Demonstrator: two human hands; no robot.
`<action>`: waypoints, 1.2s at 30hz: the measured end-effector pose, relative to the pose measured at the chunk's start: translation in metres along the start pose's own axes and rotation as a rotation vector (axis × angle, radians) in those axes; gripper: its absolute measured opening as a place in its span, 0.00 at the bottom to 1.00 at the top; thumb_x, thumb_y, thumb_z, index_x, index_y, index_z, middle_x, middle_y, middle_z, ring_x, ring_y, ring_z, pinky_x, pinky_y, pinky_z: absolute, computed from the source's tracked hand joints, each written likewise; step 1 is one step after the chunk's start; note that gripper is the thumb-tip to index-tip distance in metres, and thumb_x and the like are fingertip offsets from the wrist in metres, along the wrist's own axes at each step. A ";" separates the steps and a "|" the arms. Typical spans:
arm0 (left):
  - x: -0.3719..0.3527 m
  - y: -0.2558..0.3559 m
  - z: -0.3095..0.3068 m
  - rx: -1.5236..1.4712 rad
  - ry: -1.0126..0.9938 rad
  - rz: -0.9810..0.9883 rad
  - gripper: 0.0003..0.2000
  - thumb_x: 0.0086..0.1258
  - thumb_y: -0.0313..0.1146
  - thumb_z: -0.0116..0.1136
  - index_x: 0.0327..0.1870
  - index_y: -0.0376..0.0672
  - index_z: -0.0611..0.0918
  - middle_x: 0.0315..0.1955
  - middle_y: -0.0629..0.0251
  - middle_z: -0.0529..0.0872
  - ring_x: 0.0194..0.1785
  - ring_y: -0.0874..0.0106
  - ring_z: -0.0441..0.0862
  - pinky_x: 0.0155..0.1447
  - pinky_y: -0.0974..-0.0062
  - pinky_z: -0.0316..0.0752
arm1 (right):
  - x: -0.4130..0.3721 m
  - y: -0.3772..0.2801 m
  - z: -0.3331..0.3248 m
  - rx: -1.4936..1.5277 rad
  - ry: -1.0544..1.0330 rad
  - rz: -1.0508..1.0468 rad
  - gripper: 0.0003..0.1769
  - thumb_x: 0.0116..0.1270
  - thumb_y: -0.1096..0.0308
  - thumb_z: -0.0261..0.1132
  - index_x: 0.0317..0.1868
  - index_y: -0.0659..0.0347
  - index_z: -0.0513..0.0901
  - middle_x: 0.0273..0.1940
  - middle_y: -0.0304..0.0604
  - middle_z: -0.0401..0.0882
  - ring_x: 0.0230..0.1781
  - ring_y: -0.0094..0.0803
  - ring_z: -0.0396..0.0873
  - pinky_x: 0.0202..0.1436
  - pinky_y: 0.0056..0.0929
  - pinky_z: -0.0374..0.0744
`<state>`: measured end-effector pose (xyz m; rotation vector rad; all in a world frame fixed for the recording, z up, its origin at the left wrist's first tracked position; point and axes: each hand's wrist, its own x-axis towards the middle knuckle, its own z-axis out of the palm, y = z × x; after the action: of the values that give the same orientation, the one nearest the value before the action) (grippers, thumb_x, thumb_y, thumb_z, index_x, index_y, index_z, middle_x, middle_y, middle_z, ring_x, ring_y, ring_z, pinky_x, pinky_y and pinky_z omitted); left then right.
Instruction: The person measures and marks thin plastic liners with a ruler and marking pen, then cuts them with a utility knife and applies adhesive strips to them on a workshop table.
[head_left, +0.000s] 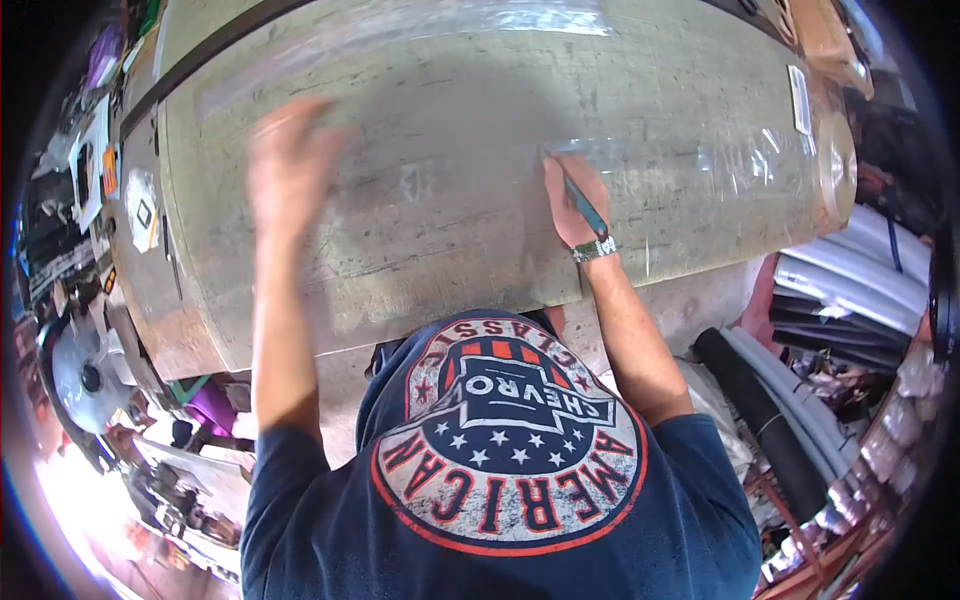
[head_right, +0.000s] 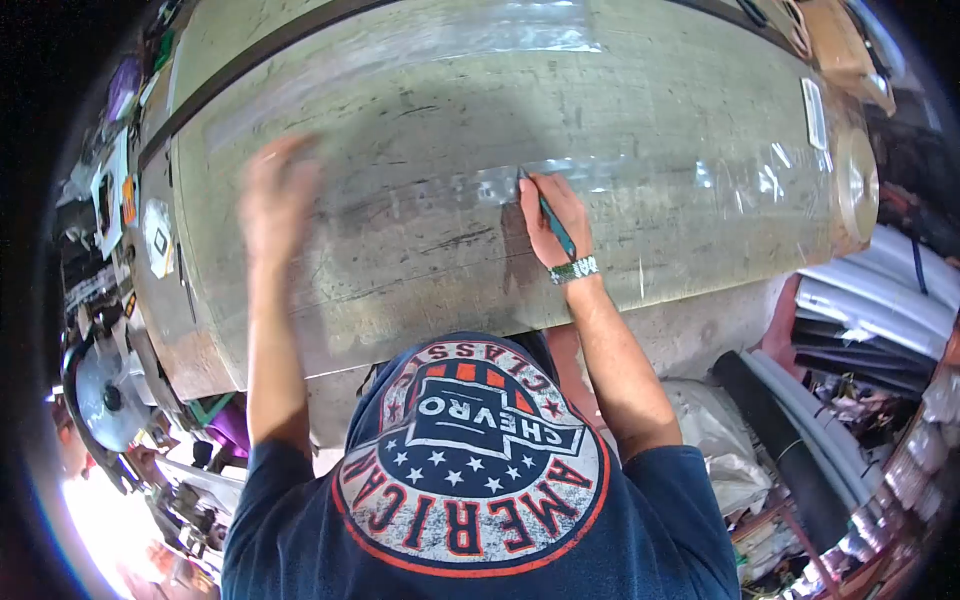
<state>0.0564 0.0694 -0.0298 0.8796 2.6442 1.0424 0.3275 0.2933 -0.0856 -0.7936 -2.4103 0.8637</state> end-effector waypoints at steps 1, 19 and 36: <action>0.015 0.011 0.025 -0.059 -0.200 0.399 0.21 0.66 0.33 0.69 0.62 0.53 0.86 0.68 0.63 0.81 0.76 0.58 0.70 0.81 0.57 0.62 | -0.004 -0.006 0.009 0.030 -0.004 0.007 0.10 0.77 0.68 0.65 0.49 0.66 0.86 0.40 0.54 0.83 0.37 0.53 0.84 0.40 0.42 0.80; 0.067 0.059 0.158 0.061 -0.863 0.858 0.20 0.60 0.30 0.71 0.53 0.63 0.93 0.83 0.75 0.63 0.88 0.55 0.45 0.87 0.46 0.43 | 0.003 -0.029 0.033 0.007 -0.065 0.101 0.08 0.75 0.69 0.65 0.46 0.65 0.85 0.39 0.58 0.84 0.41 0.60 0.83 0.43 0.45 0.81; 0.054 0.054 0.133 -0.054 -0.821 0.666 0.22 0.69 0.28 0.66 0.64 0.56 0.86 0.82 0.65 0.63 0.86 0.57 0.51 0.87 0.50 0.49 | -0.060 -0.004 -0.097 -0.034 -0.106 0.276 0.18 0.70 0.78 0.59 0.59 0.61 0.82 0.52 0.54 0.87 0.53 0.52 0.85 0.57 0.44 0.81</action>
<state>0.0848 0.2083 -0.0896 1.7660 1.6577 0.6196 0.4262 0.2918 -0.0282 -1.1405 -2.4480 0.9928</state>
